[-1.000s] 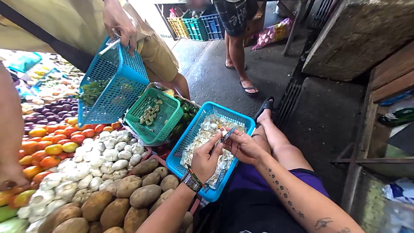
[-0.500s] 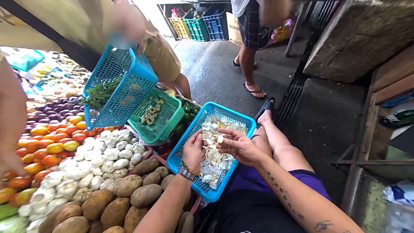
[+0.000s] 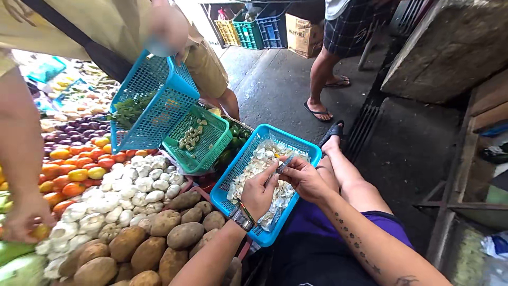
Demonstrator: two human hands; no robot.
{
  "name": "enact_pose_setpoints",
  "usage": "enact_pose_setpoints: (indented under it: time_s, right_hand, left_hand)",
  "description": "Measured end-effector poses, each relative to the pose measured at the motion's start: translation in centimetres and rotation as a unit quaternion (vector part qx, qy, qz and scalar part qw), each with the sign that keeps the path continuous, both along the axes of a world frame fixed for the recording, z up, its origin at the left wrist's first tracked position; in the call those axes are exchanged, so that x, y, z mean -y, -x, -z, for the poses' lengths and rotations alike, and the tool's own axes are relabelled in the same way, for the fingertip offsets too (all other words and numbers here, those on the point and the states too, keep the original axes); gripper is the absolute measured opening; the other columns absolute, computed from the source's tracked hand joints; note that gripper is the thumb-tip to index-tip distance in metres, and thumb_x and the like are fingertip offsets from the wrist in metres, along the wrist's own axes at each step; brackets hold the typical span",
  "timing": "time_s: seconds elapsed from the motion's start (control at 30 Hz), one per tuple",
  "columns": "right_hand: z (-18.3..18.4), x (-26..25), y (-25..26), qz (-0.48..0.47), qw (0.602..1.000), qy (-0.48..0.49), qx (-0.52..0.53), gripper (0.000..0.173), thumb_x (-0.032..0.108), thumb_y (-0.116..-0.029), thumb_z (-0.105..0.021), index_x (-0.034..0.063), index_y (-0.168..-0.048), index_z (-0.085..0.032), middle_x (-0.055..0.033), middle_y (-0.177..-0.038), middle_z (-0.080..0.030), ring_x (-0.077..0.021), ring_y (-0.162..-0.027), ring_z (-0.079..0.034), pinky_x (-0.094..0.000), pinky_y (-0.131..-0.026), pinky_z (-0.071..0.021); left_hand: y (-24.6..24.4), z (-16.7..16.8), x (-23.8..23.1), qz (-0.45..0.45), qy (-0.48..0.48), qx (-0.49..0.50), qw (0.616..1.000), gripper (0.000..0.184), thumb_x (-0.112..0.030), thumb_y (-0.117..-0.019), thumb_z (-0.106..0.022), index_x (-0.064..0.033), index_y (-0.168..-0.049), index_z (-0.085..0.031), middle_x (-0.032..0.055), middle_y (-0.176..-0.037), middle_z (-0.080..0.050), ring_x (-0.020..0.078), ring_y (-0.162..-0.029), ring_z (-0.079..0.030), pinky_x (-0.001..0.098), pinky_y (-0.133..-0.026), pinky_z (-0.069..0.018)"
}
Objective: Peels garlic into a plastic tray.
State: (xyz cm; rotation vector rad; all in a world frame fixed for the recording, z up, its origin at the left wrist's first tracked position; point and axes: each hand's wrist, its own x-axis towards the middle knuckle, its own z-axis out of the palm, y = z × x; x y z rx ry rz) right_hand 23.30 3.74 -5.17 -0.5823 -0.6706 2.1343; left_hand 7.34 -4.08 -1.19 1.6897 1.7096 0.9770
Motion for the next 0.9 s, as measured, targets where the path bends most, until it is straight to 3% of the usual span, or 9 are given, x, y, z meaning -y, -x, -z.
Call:
enact_pose_setpoints:
  time_s: [0.17, 0.23, 0.33, 0.43, 0.53, 0.57, 0.67, 0.73, 0.9]
  right_hand:
    - [-0.4, 0.0, 0.0, 0.001, 0.999, -0.013, 0.036, 0.017, -0.007, -0.0951, -0.063, -0.0042, -0.112, -0.063, -0.0133, -0.099, -0.072, -0.0221, -0.091, -0.073, -0.0395, -0.088, -0.0614]
    - [-0.3, 0.0, 0.2, -0.001, 0.999, -0.020, 0.051, 0.028, -0.007, -0.0969, -0.061, -0.0066, -0.125, -0.059, -0.0157, -0.103, -0.072, -0.0244, -0.092, -0.073, -0.0407, -0.087, -0.0620]
    - [-0.3, -0.1, 0.3, -0.006, 0.998, -0.003, 0.055, 0.035, -0.006, -0.0990, -0.058, -0.0034, -0.133, -0.053, -0.0165, -0.103, -0.071, -0.0260, -0.090, -0.073, -0.0414, -0.086, -0.0624]
    - [-0.4, -0.5, 0.6, -0.011, 0.995, 0.013, 0.096, 0.030, 0.001, -0.1032, -0.055, -0.0023, -0.132, -0.053, -0.0168, -0.113, -0.067, -0.0251, -0.095, -0.072, -0.0393, -0.086, -0.0616]
    - [0.2, -0.5, 0.9, -0.022, 0.993, 0.010, 0.116, 0.038, 0.008, -0.1048, -0.055, 0.0011, -0.141, -0.048, -0.0163, -0.130, -0.061, -0.0255, -0.110, -0.068, -0.0403, -0.092, -0.0591]
    - [0.3, -0.5, 1.0, -0.018, 0.993, 0.004, 0.113, 0.038, 0.007, -0.1038, -0.057, 0.0005, -0.140, -0.049, -0.0164, -0.130, -0.061, -0.0250, -0.109, -0.068, -0.0401, -0.092, -0.0592]
    - [0.2, -0.4, 1.1, -0.002, 0.997, -0.003, 0.082, 0.024, 0.003, -0.1016, -0.059, -0.0047, -0.124, -0.058, -0.0147, -0.107, -0.069, -0.0209, -0.090, -0.071, -0.0367, -0.086, -0.0607]
    - [0.1, -0.3, 0.9, -0.009, 0.997, -0.009, 0.073, 0.018, 0.000, -0.1001, -0.060, -0.0046, -0.118, -0.059, -0.0119, -0.099, -0.070, -0.0185, -0.085, -0.071, -0.0350, -0.085, -0.0607]
    - [0.2, -0.2, 0.9, -0.014, 0.997, 0.007, 0.077, 0.021, 0.003, -0.1034, -0.056, -0.0063, -0.123, -0.058, -0.0140, -0.101, -0.070, -0.0217, -0.087, -0.072, -0.0372, -0.085, -0.0618]
  left_hand:
    - [0.3, 1.2, -0.5, -0.032, -0.026, 0.047, 0.998, 0.032, -0.017, -0.1071, -0.051, -0.0063, -0.131, -0.069, 0.0009, -0.091, -0.073, 0.0044, -0.074, -0.065, 0.0228, -0.072, -0.0566]
    - [0.2, 1.2, -0.9, -0.087, 0.046, 0.141, 0.985, 0.032, -0.018, -0.1081, -0.049, -0.0063, -0.132, -0.068, -0.0009, -0.080, -0.066, 0.0046, -0.062, -0.056, 0.0213, -0.058, -0.0482]
    - [0.1, 0.5, -1.6, -0.201, 0.167, 0.300, 0.918, 0.033, -0.022, -0.1100, -0.048, -0.0082, -0.137, -0.062, 0.0025, -0.073, -0.058, 0.0073, -0.045, -0.039, 0.0221, -0.039, -0.0321]
    - [-0.1, -0.2, -1.3, -0.191, 0.161, 0.330, 0.910, 0.033, -0.021, -0.1096, -0.049, -0.0076, -0.138, -0.062, 0.0029, -0.074, -0.058, 0.0076, -0.045, -0.037, 0.0216, -0.039, -0.0310]
    - [-0.8, -0.8, -0.8, -0.151, 0.149, 0.339, 0.916, 0.033, -0.019, -0.1096, -0.049, -0.0062, -0.137, -0.062, 0.0029, -0.074, -0.058, 0.0071, -0.046, -0.038, 0.0213, -0.040, -0.0312]
    - [-0.9, -1.1, -0.8, -0.141, 0.149, 0.348, 0.915, 0.033, -0.018, -0.1097, -0.048, -0.0055, -0.137, -0.062, 0.0028, -0.074, -0.058, 0.0068, -0.046, -0.039, 0.0209, -0.039, -0.0315]
    - [-0.9, -1.2, -0.8, -0.129, 0.154, 0.361, 0.911, 0.033, -0.018, -0.1097, -0.048, -0.0049, -0.136, -0.062, 0.0025, -0.073, -0.057, 0.0065, -0.046, -0.039, 0.0205, -0.040, -0.0319]
    - [-0.5, -0.6, -1.1, -0.155, 0.153, 0.350, 0.911, 0.032, -0.018, -0.1097, -0.048, -0.0062, -0.136, -0.063, 0.0022, -0.073, -0.056, 0.0069, -0.046, -0.039, 0.0208, -0.040, -0.0320]
    - [1.7, 1.9, -2.1, -0.249, 0.165, 0.310, 0.903, 0.036, -0.023, -0.1107, -0.046, -0.0093, -0.142, -0.057, 0.0046, -0.076, -0.060, 0.0090, -0.045, -0.039, 0.0230, -0.040, -0.0323]
